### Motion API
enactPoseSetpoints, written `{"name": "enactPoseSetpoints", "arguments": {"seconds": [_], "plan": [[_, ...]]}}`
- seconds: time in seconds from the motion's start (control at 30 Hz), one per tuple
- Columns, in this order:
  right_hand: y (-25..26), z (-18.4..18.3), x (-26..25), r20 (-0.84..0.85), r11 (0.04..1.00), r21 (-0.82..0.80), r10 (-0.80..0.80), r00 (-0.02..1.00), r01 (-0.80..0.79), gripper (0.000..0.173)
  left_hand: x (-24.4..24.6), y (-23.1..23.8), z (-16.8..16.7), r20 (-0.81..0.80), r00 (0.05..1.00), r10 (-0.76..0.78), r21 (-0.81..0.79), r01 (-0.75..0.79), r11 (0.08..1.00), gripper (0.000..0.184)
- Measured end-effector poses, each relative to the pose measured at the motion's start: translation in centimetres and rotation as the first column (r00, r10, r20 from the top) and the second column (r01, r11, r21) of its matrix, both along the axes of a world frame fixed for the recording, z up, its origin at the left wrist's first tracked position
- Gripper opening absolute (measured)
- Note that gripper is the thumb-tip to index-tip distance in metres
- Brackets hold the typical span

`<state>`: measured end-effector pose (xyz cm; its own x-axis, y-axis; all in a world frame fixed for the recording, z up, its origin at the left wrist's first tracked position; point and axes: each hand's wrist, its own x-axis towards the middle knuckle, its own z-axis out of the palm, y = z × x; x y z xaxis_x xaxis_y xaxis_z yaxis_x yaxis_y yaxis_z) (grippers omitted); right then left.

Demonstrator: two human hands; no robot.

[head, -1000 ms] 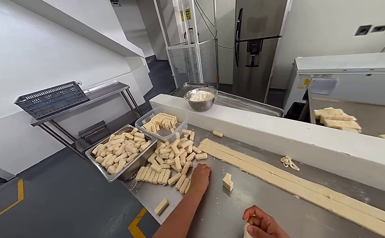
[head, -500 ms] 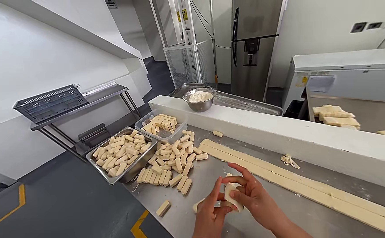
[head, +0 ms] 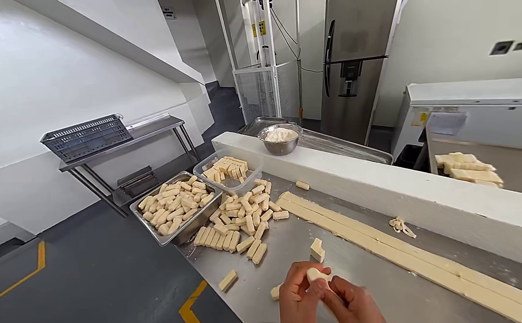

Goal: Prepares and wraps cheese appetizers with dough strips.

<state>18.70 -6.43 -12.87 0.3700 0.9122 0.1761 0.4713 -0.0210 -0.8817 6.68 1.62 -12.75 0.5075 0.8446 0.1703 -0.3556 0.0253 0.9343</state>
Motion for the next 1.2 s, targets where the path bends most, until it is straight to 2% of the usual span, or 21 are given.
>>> {"name": "enactPoseSetpoints", "arguments": {"seconds": [0.07, 0.1, 0.13, 0.2, 0.27, 0.33, 0.4, 0.47, 0.57, 0.67, 0.73, 0.77, 0.83, 0.9, 0.97, 1.03, 1.1, 1.2], "plan": [[-0.6, 0.0, -1.0, 0.136, 0.989, 0.143, 0.013, 0.991, -0.032, 0.022, 0.1, 0.2, 1.9, 0.012, 0.999, 0.031, -0.364, -0.024, 0.931, 0.025], [-1.0, 0.0, -1.2, 0.183, 0.982, 0.175, 0.038, 0.982, -0.07, 0.02, 0.0, 0.5, 2.6, -0.004, 1.0, 0.016, -0.486, -0.016, 0.874, 0.028], [-1.3, -0.1, -0.9, 0.224, 0.976, 0.189, 0.064, 0.973, -0.108, 0.018, -0.3, 0.8, 2.9, -0.035, 0.999, -0.025, -0.534, 0.003, 0.846, 0.028], [-1.7, 0.1, 0.7, 0.335, 0.967, 0.186, 0.105, 0.936, -0.175, 0.022, -1.3, 1.0, 2.9, -0.112, 0.981, -0.159, -0.483, 0.086, 0.871, 0.016], [-2.0, 0.7, 2.8, 0.504, 0.952, 0.174, 0.135, 0.853, -0.253, 0.036, -2.5, 1.0, 2.5, -0.179, 0.922, -0.342, -0.352, 0.265, 0.898, 0.017], [-2.0, 1.7, 4.1, 0.623, 0.928, 0.149, 0.181, 0.761, -0.342, 0.048, -3.3, 0.8, 2.3, -0.286, 0.826, -0.485, -0.191, 0.447, 0.874, 0.034], [-1.7, 2.5, 4.5, 0.67, 0.89, 0.166, 0.215, 0.711, -0.425, 0.047, -3.5, 0.4, 2.8, -0.387, 0.765, -0.515, -0.091, 0.524, 0.847, 0.051], [-1.4, 3.3, 4.9, 0.638, 0.854, 0.178, 0.278, 0.718, -0.489, 0.04, -3.7, 0.3, 3.0, -0.405, 0.775, -0.485, -0.017, 0.524, 0.852, 0.047], [-1.2, 4.1, 6.1, 0.47, 0.846, 0.188, 0.369, 0.802, -0.499, 0.031, -4.1, 0.4, 3.2, -0.354, 0.819, -0.451, 0.047, 0.497, 0.866, 0.046], [-1.5, 4.1, 5.9, 0.313, 0.885, 0.175, 0.365, 0.877, -0.431, 0.035, -3.8, -0.8, 3.4, -0.306, 0.862, -0.405, 0.041, 0.437, 0.899, 0.031], [-1.7, 4.0, 5.2, 0.225, 0.905, 0.174, 0.348, 0.91, -0.389, 0.046, -3.5, -1.4, 2.8, -0.24, 0.889, -0.389, 0.032, 0.408, 0.912, 0.027], [-1.7, 3.8, 5.1, 0.197, 0.9, 0.196, 0.354, 0.915, -0.39, 0.05, -3.5, -1.5, 2.7, -0.233, 0.9, -0.369, 0.029, 0.385, 0.922, 0.027], [-1.7, 3.2, 5.4, 0.148, 0.851, 0.274, 0.424, 0.893, -0.449, 0.044, -3.6, -1.7, 2.9, -0.248, 0.907, -0.339, 0.086, 0.37, 0.925, 0.028], [-1.7, 2.8, 5.9, 0.121, 0.802, 0.318, 0.494, 0.861, -0.505, 0.032, -3.8, -1.9, 3.2, -0.231, 0.916, -0.329, 0.135, 0.365, 0.921, 0.031], [-1.7, 2.7, 6.3, 0.111, 0.823, 0.307, 0.468, 0.877, -0.478, 0.028, -3.5, -2.2, 3.3, -0.2, 0.937, -0.288, 0.1, 0.311, 0.945, 0.029], [-1.7, 2.8, 6.0, 0.144, 0.868, 0.29, 0.378, 0.915, -0.404, 0.032, -3.2, -2.4, 3.0, -0.185, 0.947, -0.261, 0.058, 0.276, 0.96, 0.031], [-1.7, 3.1, 5.6, 0.161, 0.884, 0.284, 0.338, 0.927, -0.371, 0.042, -3.0, -2.2, 2.5, -0.188, 0.942, -0.279, 0.052, 0.293, 0.955, 0.034], [-1.9, 3.1, 5.5, 0.119, 0.849, 0.259, 0.445, 0.888, -0.461, 0.044, -3.1, -2.3, 2.9, -0.229, 0.928, -0.294, 0.035, 0.309, 0.95, 0.035]]}}
